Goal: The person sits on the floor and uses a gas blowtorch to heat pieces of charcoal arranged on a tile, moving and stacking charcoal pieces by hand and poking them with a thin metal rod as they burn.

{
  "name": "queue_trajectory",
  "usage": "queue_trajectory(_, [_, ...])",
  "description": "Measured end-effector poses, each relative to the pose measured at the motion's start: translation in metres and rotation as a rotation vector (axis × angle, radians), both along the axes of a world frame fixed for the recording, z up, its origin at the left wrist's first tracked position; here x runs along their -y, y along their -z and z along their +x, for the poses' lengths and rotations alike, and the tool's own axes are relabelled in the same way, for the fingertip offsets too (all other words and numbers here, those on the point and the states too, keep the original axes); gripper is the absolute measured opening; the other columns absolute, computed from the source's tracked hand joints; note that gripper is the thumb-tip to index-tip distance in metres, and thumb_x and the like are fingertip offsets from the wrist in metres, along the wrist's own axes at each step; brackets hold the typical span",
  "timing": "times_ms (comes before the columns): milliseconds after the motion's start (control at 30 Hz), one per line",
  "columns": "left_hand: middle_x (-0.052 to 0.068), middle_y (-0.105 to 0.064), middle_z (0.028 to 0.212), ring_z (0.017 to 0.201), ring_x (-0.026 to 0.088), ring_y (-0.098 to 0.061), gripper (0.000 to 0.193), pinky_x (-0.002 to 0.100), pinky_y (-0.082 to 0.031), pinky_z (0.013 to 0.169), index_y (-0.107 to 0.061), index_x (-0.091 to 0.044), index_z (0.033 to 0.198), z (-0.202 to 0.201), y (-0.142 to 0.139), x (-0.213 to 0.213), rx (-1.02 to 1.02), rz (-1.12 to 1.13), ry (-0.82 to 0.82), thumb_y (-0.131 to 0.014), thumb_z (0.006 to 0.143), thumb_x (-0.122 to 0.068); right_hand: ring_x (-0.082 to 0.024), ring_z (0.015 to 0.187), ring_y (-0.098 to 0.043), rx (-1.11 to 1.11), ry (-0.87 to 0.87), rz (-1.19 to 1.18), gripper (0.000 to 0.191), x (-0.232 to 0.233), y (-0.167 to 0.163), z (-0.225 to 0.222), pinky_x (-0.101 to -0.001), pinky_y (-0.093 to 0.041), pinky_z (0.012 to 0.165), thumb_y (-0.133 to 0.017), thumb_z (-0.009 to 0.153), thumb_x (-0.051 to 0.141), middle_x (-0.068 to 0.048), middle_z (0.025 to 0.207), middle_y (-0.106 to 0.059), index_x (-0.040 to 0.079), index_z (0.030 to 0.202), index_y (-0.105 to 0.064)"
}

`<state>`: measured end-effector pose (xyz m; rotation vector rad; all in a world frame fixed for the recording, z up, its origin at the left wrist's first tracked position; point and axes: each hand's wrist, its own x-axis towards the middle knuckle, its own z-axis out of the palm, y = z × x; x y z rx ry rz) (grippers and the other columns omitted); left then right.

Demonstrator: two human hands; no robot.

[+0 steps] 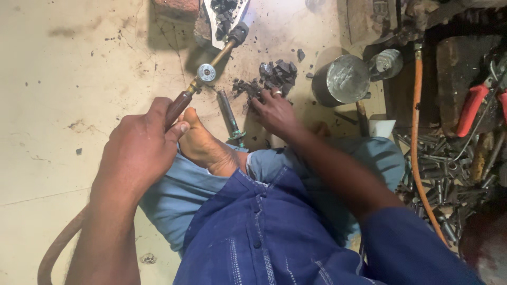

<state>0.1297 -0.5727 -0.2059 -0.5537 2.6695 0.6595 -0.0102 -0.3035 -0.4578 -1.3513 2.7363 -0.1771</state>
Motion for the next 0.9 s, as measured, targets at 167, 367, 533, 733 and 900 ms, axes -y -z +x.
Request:
queue_trajectory(167, [0.021,-0.072,0.081,0.083,0.045,-0.070,0.036,0.057,-0.052,0.072,-0.058,-0.014,0.123,0.002,-0.004,0.003,0.015,0.002,-0.013,-0.065,0.096,-0.038,-0.037,0.117,-0.057,0.168,0.320,-0.054,0.043,0.009,0.006,-0.018,-0.0464,-0.052,0.086,-0.084,0.074,0.028,-0.010,0.118,-0.064,0.017,0.113,-0.072])
queue_trajectory(367, [0.022,-0.072,0.081,0.083,0.045,-0.070,0.037,0.057,-0.052,0.072,-0.057,-0.014,0.124,0.001,-0.003,0.002,0.007,0.015,-0.012,-0.065,0.097,-0.038,-0.037,0.108,-0.065,0.146,0.493,-0.351,0.047,-0.057,-0.007,-0.058,-0.0453,-0.052,0.093,-0.082,0.088,0.023,-0.019,0.121,-0.065,0.005,0.128,-0.066])
queue_trajectory(533, [0.022,-0.071,0.082,0.083,0.046,-0.070,0.040,0.057,-0.052,0.071,-0.057,-0.014,0.125,0.001,-0.001,-0.002,-0.006,0.027,0.018,-0.066,0.095,-0.039,-0.043,0.106,-0.065,0.136,0.567,-0.151,0.042,-0.082,0.010,-0.039,-0.0498,-0.053,0.090,-0.071,0.096,0.026,-0.025,0.119,-0.064,0.003,0.131,-0.066])
queue_trajectory(733, [0.022,-0.071,0.082,0.083,0.046,-0.069,0.039,0.057,-0.052,0.071,-0.056,-0.014,0.125,0.002,0.001,-0.003,0.004,-0.005,0.025,-0.065,0.096,-0.039,-0.041,0.101,-0.068,0.452,0.687,0.227,0.020,-0.082,0.044,0.015,-0.0595,-0.049,0.089,-0.061,0.089,0.022,-0.017,0.107,-0.068,0.009,0.103,-0.069])
queue_trajectory(900, [0.021,-0.071,0.080,0.083,0.045,-0.070,0.037,0.057,-0.052,0.071,-0.057,-0.015,0.123,0.004,-0.001,0.000,-0.017,0.027,0.004,-0.065,0.096,-0.039,-0.048,0.094,-0.068,0.300,0.583,-0.005,0.018,-0.053,0.065,0.008,-0.0559,-0.055,0.079,-0.055,0.095,0.008,-0.028,0.106,-0.064,0.002,0.112,-0.057])
